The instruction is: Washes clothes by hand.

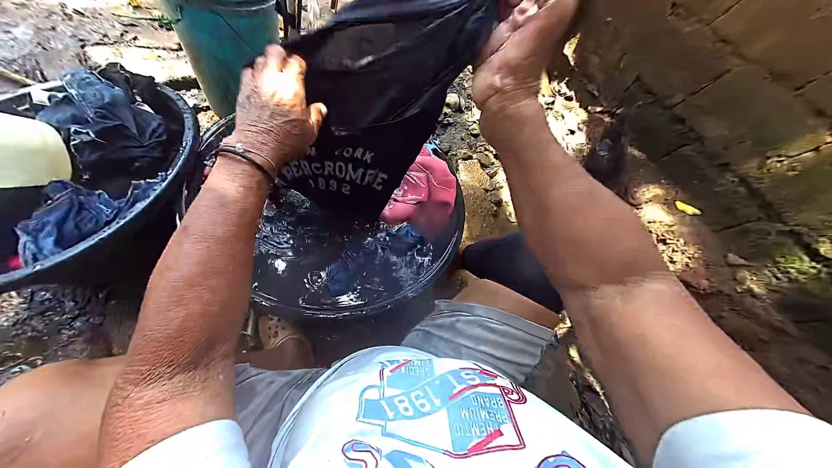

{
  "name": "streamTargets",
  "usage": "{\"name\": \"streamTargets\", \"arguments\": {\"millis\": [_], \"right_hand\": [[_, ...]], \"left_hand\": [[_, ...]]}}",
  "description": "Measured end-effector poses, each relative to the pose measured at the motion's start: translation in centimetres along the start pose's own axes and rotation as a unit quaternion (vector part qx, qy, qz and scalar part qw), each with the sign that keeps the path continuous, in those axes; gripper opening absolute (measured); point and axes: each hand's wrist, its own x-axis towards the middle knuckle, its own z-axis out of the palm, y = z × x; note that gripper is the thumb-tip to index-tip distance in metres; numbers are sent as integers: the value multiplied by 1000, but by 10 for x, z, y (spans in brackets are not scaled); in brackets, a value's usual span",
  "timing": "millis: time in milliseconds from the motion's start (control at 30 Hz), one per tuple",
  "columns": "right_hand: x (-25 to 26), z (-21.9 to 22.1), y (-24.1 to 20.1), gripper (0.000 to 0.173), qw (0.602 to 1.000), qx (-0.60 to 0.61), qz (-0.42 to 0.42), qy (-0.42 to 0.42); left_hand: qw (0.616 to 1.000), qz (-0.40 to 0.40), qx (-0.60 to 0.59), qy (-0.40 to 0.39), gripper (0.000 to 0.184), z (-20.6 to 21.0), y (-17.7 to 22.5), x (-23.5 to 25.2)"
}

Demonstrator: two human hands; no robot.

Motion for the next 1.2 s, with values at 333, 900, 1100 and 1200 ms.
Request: {"name": "streamTargets", "arguments": {"millis": [333, 900, 1100, 1200], "right_hand": [[-120, 7, 138, 27, 749, -478, -3, -459], [-175, 4, 199, 50, 769, -392, 77, -499], [-107, 20, 141, 20, 945, -158, 21, -287], [-73, 28, 90, 21, 972, -60, -34, -223]], "left_hand": [[959, -56, -74, -266, 31, 105, -54, -70], [979, -143, -105, -103, 32, 68, -29, -68], [955, -97, -250, 124, 17, -26, 4, -30], [943, -47, -278, 175, 12, -55, -18, -13]]}}
